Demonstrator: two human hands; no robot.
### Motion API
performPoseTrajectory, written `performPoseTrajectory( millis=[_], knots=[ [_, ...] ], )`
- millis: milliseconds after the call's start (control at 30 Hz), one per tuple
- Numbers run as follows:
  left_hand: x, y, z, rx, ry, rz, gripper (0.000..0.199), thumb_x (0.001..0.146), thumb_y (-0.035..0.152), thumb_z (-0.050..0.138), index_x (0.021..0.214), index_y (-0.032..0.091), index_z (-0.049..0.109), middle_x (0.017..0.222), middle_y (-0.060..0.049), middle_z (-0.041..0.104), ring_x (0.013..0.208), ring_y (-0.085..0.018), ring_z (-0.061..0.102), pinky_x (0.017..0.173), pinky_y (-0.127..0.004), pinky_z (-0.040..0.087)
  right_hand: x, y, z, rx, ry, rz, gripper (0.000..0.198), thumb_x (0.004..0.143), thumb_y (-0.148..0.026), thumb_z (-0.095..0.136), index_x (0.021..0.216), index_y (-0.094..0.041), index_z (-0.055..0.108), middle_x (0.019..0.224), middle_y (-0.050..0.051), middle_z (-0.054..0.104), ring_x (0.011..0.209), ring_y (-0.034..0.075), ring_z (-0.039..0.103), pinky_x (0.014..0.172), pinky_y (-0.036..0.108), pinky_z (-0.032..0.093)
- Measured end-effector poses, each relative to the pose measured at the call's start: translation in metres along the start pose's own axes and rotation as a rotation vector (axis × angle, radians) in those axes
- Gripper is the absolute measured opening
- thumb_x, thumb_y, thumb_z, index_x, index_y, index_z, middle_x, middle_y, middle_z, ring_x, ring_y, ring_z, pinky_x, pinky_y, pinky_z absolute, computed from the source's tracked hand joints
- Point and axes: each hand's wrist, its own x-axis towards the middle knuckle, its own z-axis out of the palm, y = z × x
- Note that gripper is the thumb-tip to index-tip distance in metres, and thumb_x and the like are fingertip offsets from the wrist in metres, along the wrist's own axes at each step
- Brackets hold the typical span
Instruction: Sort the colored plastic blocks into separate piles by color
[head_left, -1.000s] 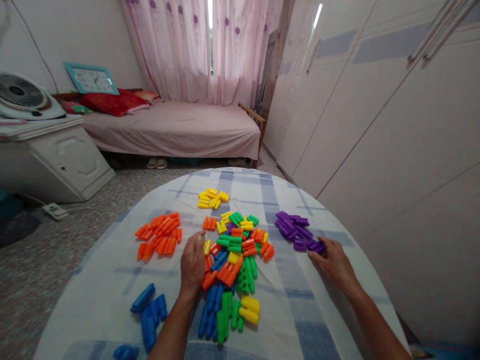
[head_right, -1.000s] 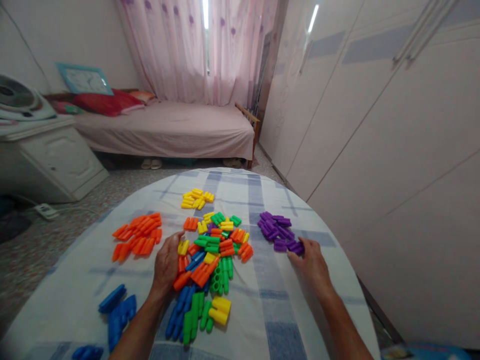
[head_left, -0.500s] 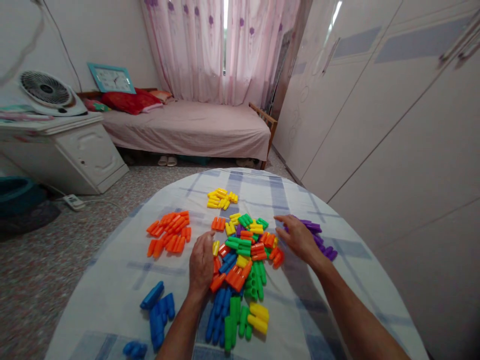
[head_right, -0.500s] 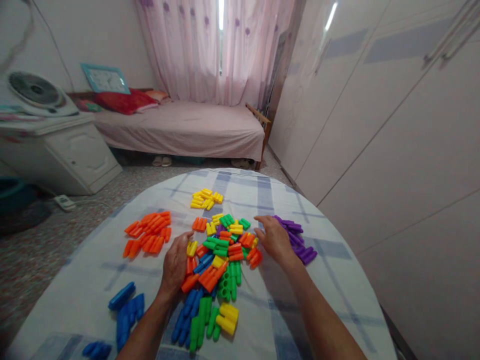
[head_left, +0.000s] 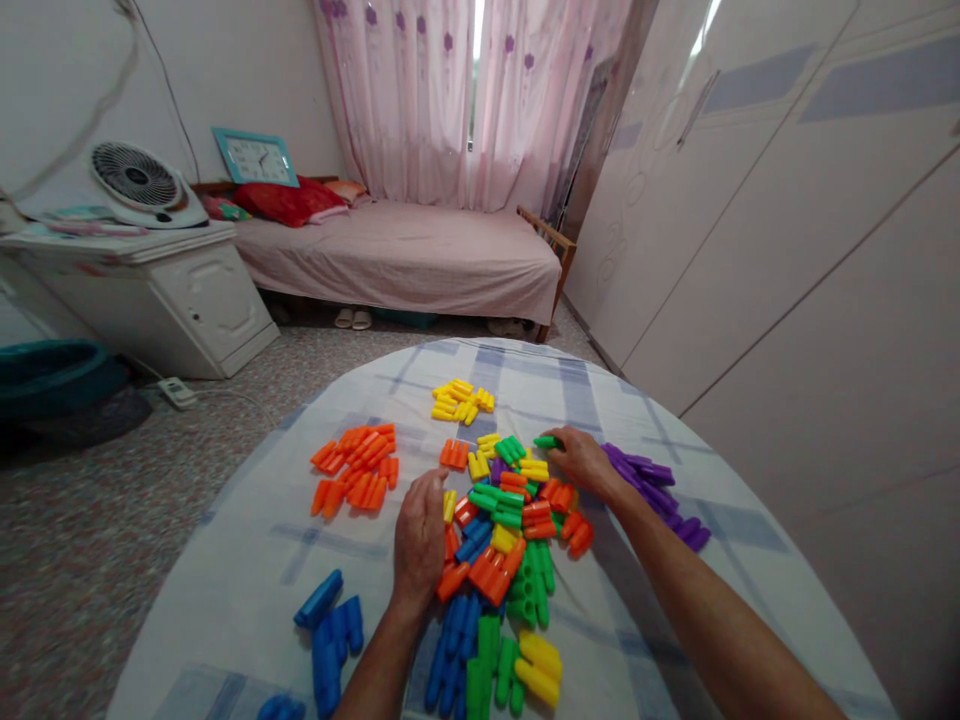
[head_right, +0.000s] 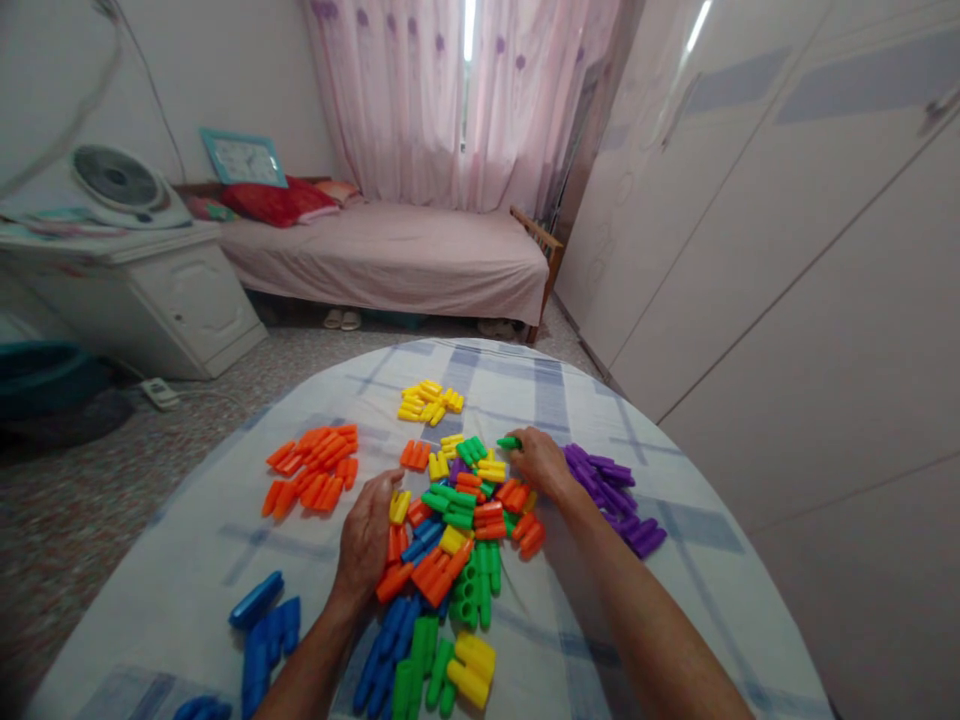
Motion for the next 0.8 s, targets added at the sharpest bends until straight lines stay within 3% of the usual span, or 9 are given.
performPoseTrajectory(
  millis=[200,300,400,533,633,800],
  knots=[
    [0.001,0.002,0.0,0.003,-0.009,-0.013,0.043,0.094,0.043,0.031,0.108,0.018,0.063,0.118,-0.009,0.062,0.115,-0.02,0.054,0.104,-0.039,0.039,0.034,0.013,-0.007,-0.163,0.214,0.212,0.036,0.092,-0.024,0.038,0.12,-0.021,0.059,0.112,0.01,0.063,0.096,0.02,0.06,0.075,0.027,0.044],
    [0.002,0.002,0.0,0.003,-0.003,-0.014,0.043,0.094,0.043,0.032,0.107,0.018,0.064,0.117,-0.01,0.062,0.114,-0.021,0.054,0.103,-0.039,0.04,0.049,0.02,-0.006,-0.262,0.24,0.26,0.037,0.093,-0.02,0.034,0.122,-0.016,0.057,0.115,0.016,0.058,0.101,0.024,0.058,0.075,0.031,0.044],
    [0.002,0.002,0.0,0.006,-0.005,-0.004,0.043,0.094,0.043,0.032,0.107,0.018,0.064,0.117,-0.01,0.062,0.114,-0.021,0.054,0.103,-0.039,0.04,0.054,0.024,-0.001,-0.271,0.161,0.212,0.035,0.089,-0.014,0.038,0.117,-0.017,0.06,0.111,0.016,0.059,0.102,0.025,0.056,0.077,0.033,0.044],
    [0.001,0.002,0.0,0.01,-0.006,0.018,0.042,0.095,0.042,0.031,0.107,0.018,0.064,0.116,-0.009,0.063,0.114,-0.02,0.054,0.104,-0.039,0.039,0.047,0.019,-0.003,-0.238,0.147,0.158,0.042,0.087,-0.014,0.043,0.127,-0.02,0.052,0.123,0.015,0.056,0.107,0.025,0.053,0.084,0.037,0.042],
    [0.001,0.002,0.0,0.012,-0.003,0.024,0.041,0.095,0.041,0.032,0.106,0.018,0.064,0.116,-0.009,0.063,0.114,-0.02,0.055,0.104,-0.038,0.039,0.034,0.002,-0.009,-0.131,0.154,0.06,0.04,0.09,-0.023,0.044,0.129,-0.018,0.051,0.124,0.013,0.056,0.106,0.021,0.055,0.087,0.032,0.042],
    [0.001,0.002,0.001,0.003,-0.005,0.009,0.041,0.095,0.041,0.032,0.108,0.018,0.063,0.118,-0.009,0.062,0.115,-0.02,0.054,0.104,-0.038,0.039,0.01,-0.041,-0.008,0.064,-0.093,-0.156,0.044,0.087,-0.047,0.051,0.121,-0.02,0.058,0.109,0.007,0.064,0.092,0.017,0.061,0.079,0.026,0.043]
  ],
)
